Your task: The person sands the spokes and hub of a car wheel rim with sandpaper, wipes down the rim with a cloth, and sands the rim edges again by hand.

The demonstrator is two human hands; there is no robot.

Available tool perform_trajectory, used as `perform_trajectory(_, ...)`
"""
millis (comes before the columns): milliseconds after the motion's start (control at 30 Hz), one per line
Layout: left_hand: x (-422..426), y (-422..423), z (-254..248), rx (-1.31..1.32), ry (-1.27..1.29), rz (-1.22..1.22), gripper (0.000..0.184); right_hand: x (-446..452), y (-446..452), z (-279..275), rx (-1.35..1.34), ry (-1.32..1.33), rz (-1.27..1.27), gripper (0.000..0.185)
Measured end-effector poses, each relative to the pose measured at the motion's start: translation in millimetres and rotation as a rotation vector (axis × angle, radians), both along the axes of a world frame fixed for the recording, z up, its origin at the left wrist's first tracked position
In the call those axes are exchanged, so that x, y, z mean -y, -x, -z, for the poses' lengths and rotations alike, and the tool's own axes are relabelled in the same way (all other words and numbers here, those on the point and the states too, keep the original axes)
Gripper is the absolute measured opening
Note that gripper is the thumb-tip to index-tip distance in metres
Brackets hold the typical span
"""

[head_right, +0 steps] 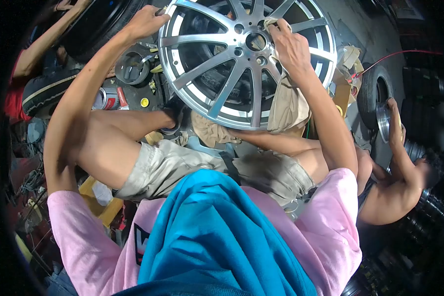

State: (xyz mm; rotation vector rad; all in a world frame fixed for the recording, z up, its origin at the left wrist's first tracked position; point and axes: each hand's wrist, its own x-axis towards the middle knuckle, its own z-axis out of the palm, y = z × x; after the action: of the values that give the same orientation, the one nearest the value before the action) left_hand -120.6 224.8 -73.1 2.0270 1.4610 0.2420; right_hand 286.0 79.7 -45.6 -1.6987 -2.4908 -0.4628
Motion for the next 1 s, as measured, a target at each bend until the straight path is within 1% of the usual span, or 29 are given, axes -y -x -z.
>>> perform_trajectory(67, 1.4, -3.5, 4.1, 0.011, -0.106, -0.036, 0.047, -3.8, 2.4, 6.1, 0.024, -0.005, -0.004, 0.036)
perform_trajectory(100, 5.5, -7.5, -3.1, 0.011, -0.111, -0.025, 0.047, -6.0, 9.9, 5.4, 0.049, -0.041, 0.002, 0.032)
perform_trajectory(167, 18.4, -14.0, -23.4, 0.037, -0.034, -0.022, 0.046, -4.5, 13.1, 3.7, 0.032, -0.067, 0.008, 0.032)
perform_trajectory(267, 5.5, -8.9, -7.9, 0.067, -0.079, -0.023, 0.043, 1.9, 12.7, -5.3, -0.01, -0.046, 0.047, 0.03)
perform_trajectory(300, 0.6, -4.2, -0.3, 0.065, -0.109, -0.015, 0.04, 10.8, 16.7, -15.3, -0.14, -0.054, 0.09, 0.029)
perform_trajectory(333, 2.5, -1.9, -2.7, 0.067, -0.101, -0.022, 0.04, 21.7, 22.4, -26.9, -0.271, -0.057, 0.132, 0.028)
perform_trajectory(400, 5.4, -0.7, -19.5, 0.086, 0.032, 0.049, 0.037, 54.1, 47.6, -62.3, -0.554, 0.045, 0.132, 0.023)
perform_trajectory(433, 0.4, 0.5, -22.2, 0.008, 0.082, 0.061, 0.033, 71.2, 60.7, -73.8, -0.678, 0.118, 0.148, 0.022)
perform_trajectory(467, -3.1, 4.9, -15.7, 0.009, 0.08, 0.069, 0.033, 89.2, 65.2, -66.9, -0.723, 0.186, 0.095, 0.021)
perform_trajectory(500, -4.3, 11.8, -4.0, 0.11, 0.043, 0.079, 0.035, 112.3, 84.9, -70.1, -0.909, 0.314, 0.029, 0.022)
perform_trajectory(533, -4.4, 14.6, 1.6, 0.211, 0.008, 0.088, 0.037, 135.4, 99.6, -58.8, -1.071, 0.44, 0.063, 0.023)
perform_trajectory(567, 3.4, 13.3, -1.7, 0.236, -0.009, 0.062, 0.037, 155.2, 117.7, -61.1, -1.097, 0.515, -0.006, 0.025)
perform_trajectory(600, 4.8, 13.9, -7.1, 0.233, -0.008, 0.067, 0.037, 172.4, 126.6, -45.8, -1.065, 0.607, -0.08, 0.027)
perform_trajectory(633, 3.6, 14.7, -15.6, 0.101, -0.034, 0.08, 0.036, 189.0, 139.5, -37.8, -0.981, 0.625, -0.138, 0.027)
perform_trajectory(667, 2.9, 15.4, -23.1, -0.03, -0.061, 0.093, 0.037, 203.0, 145.8, -26.3, -0.909, 0.752, -0.182, 0.038)
perform_trajectory(700, 4.0, 18.0, -26.7, -0.035, -0.062, 0.099, 0.037, 212.3, 149.0, -23.9, -0.855, 0.801, -0.201, 0.037)
perform_trajectory(767, 6.5, 23.0, -33.8, 0.041, -0.272, 0.06, 0.043, 218.2, 150.6, -19.0, -0.808, 0.846, -0.214, 0.036)
perform_trajectory(800, 11.6, 21.3, -46.5, 0.038, -0.275, 0.068, 0.043, 213.8, 148.5, -15.3, -0.828, 0.776, -0.183, 0.034)
perform_trajectory(833, 21.8, 17.5, -64.7, 0.135, -0.079, 0.076, 0.045, 208.8, 146.1, -12.8, -0.846, 0.707, -0.153, 0.032)
perform_trajectory(867, 35.0, 11.1, -80.1, 0.23, 0.121, 0.082, 0.047, 202.4, 146.7, -19.9, -0.851, 0.705, -0.148, 0.032)
perform_trajectory(933, 67.0, -15.8, -102.9, 0.33, 0.253, 0.229, 0.051, 184.5, 151.9, -41.0, -1.285, 0.723, 0.068, 0.026)
perform_trajectory(967, 85.8, -31.4, -106.7, 0.366, 0.303, 0.298, 0.054, 179.6, 153.8, -37.6, -1.365, 0.631, 0.076, 0.028)
perform_trajectory(1000, 105.6, -46.5, -105.5, 0.4, 0.352, 0.364, 0.056, 176.8, 158.2, -36.6, -1.366, 0.631, 0.074, 0.028)
